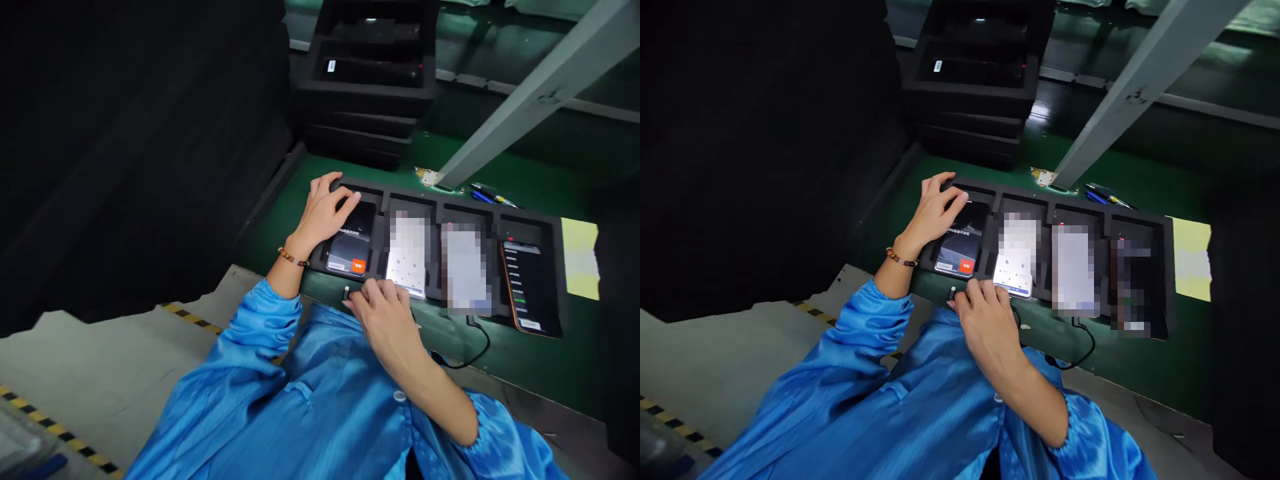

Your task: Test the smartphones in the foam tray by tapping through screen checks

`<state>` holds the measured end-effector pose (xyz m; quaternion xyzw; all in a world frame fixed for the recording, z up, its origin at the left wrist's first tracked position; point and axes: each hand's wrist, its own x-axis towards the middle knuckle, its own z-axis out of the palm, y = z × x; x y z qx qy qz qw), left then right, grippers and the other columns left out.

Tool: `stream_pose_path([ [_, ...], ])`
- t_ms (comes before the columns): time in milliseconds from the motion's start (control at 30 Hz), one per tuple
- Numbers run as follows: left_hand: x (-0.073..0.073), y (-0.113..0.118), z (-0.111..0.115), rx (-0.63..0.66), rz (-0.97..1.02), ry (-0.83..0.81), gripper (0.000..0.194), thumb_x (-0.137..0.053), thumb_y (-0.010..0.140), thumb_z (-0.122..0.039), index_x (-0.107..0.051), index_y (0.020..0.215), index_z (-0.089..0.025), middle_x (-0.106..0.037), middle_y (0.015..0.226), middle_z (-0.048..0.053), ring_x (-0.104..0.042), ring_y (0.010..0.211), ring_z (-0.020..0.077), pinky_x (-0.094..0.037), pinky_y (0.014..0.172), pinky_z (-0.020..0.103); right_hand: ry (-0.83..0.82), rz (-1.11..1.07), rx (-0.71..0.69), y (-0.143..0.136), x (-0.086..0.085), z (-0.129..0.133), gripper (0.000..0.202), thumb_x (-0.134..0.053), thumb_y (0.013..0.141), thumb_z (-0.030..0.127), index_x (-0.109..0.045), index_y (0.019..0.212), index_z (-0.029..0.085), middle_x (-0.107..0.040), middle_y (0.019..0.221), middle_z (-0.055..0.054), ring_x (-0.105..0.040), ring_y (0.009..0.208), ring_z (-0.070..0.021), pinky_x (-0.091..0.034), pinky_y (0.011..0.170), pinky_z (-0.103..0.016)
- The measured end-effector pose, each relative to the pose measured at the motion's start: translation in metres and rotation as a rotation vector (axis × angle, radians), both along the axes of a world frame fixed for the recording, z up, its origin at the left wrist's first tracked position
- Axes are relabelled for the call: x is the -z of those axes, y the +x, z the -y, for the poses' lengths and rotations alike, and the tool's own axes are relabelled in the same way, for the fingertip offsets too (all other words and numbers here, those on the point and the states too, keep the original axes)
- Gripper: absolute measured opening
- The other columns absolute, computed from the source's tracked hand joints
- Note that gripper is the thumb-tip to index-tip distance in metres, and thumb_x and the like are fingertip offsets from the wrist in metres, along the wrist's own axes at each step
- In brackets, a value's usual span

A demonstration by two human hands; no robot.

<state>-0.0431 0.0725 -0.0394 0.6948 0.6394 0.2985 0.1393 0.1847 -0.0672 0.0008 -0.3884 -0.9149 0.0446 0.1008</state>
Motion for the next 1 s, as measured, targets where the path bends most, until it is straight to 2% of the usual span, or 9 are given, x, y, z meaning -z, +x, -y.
stream_pose_path([
  [133, 0.002, 0.001, 0.003, -0.005, 0.034, 0.018, 0.054, -0.042, 0.114, -0.061, -0.080, 0.112, -0.022, -0.053, 0.162, 0.014, -0.043, 0.152, 0.0337, -0.036, 0.133, 0.054, 0.008, 0.015, 0.061, -0.008, 0.004, -0.005, 0.024, -0.061, 0.112, 0.038, -0.074, 0.097, 0.026, -0.065, 0.097, -0.008, -0.047, 0.095, -0.0261, -0.031, 0.085, -0.040],
  [333, 0.002, 0.002, 0.003, -0.009, 0.062, 0.006, 0.053, -0.045, 0.113, -0.062, -0.080, 0.113, -0.022, -0.052, 0.163, 0.014, -0.042, 0.155, 0.0352, -0.036, 0.133, 0.056, 0.030, 0.030, 0.101, -0.011, 0.010, -0.007, 0.025, -0.060, 0.112, 0.041, -0.074, 0.099, 0.026, -0.061, 0.097, -0.008, -0.044, 0.096, -0.0261, -0.028, 0.083, -0.039],
  [533, 0.006, 0.001, 0.003, -0.002, 0.059, 0.031, 0.054, -0.044, 0.113, -0.063, -0.079, 0.110, -0.022, -0.053, 0.163, 0.014, -0.042, 0.155, 0.0346, -0.035, 0.134, 0.057, 0.013, 0.019, 0.149, -0.016, 0.008, -0.005, 0.024, -0.060, 0.112, 0.040, -0.074, 0.098, 0.026, -0.061, 0.097, -0.009, -0.044, 0.096, -0.0263, -0.028, 0.081, -0.040],
  [767, 0.006, 0.001, 0.004, -0.002, 0.083, 0.043, 0.048, -0.053, 0.110, -0.064, -0.079, 0.108, -0.023, -0.056, 0.160, 0.013, -0.043, 0.155, 0.0332, -0.035, 0.134, 0.056, -0.040, -0.010, 0.220, -0.019, 0.008, -0.002, 0.025, -0.061, 0.112, 0.038, -0.074, 0.095, 0.026, -0.063, 0.098, -0.008, -0.045, 0.094, -0.0256, -0.027, 0.079, -0.040],
  [900, 0.008, 0.002, 0.002, -0.007, 0.080, 0.049, 0.047, -0.054, 0.109, -0.065, -0.079, 0.107, -0.024, -0.057, 0.159, 0.013, -0.045, 0.154, 0.0341, -0.035, 0.134, 0.057, -0.068, -0.028, 0.222, -0.020, 0.007, -0.006, 0.027, -0.061, 0.112, 0.042, -0.076, 0.095, 0.027, -0.064, 0.098, -0.008, -0.047, 0.095, -0.0252, -0.026, 0.079, -0.039],
  [1000, 0.009, -0.001, -0.001, -0.019, 0.072, 0.038, 0.049, -0.052, 0.110, -0.064, -0.080, 0.109, -0.025, -0.058, 0.160, 0.013, -0.046, 0.154, 0.0336, -0.034, 0.134, 0.056, -0.061, -0.079, 0.212, -0.011, 0.000, -0.011, 0.031, -0.061, 0.111, 0.046, -0.076, 0.095, 0.025, -0.068, 0.098, -0.008, -0.051, 0.096, -0.0254, -0.028, 0.079, -0.039],
])
